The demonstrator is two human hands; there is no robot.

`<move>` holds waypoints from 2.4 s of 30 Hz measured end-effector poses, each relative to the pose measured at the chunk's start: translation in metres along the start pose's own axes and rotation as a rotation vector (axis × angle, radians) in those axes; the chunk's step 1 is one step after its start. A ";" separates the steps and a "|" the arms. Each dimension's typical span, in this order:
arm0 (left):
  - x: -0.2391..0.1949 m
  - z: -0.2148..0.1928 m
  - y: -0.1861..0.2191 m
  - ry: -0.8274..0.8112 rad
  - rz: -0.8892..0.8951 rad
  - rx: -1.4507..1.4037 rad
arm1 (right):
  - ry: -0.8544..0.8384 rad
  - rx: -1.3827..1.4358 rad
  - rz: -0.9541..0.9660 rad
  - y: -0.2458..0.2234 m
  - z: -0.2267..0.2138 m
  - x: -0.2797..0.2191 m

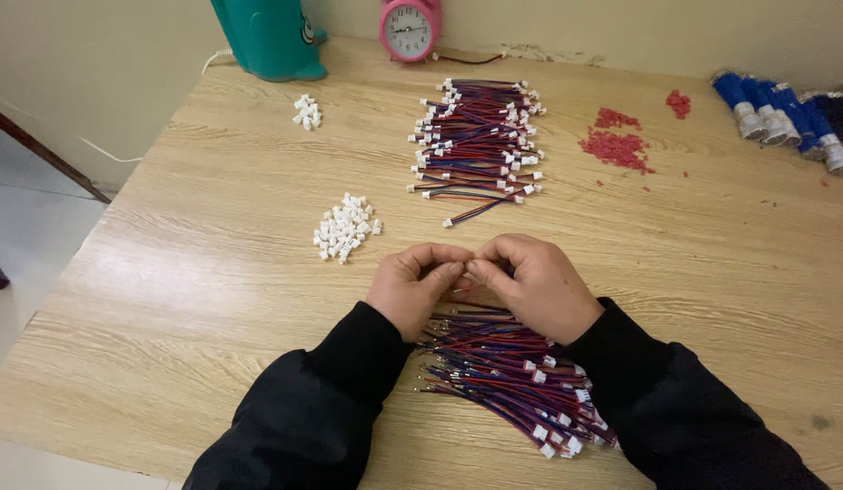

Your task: Assembling wire harnesses by manually attaching plastic connectors to the ends of wires

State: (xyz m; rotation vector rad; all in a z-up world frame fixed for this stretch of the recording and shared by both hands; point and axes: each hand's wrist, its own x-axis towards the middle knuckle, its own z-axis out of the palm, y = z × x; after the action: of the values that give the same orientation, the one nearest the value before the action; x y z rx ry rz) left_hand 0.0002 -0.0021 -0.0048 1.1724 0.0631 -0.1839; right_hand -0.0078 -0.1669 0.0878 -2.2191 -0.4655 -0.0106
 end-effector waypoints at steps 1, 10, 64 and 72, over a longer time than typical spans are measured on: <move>0.000 0.001 0.004 -0.002 0.003 -0.002 | 0.001 -0.003 -0.002 -0.002 -0.002 0.001; 0.006 -0.006 0.004 0.053 0.005 -0.106 | 0.004 -0.074 -0.172 -0.015 -0.011 0.001; 0.005 -0.009 0.000 -0.033 -0.075 -0.316 | 0.291 -0.411 -0.499 0.001 -0.002 0.003; 0.005 -0.007 0.003 -0.032 -0.090 -0.302 | 0.305 -0.404 -0.502 0.000 -0.002 0.004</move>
State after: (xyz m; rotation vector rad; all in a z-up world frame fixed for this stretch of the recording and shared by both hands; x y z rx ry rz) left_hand 0.0055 0.0054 -0.0054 0.8660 0.1114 -0.2627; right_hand -0.0040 -0.1669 0.0895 -2.3670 -0.8940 -0.7552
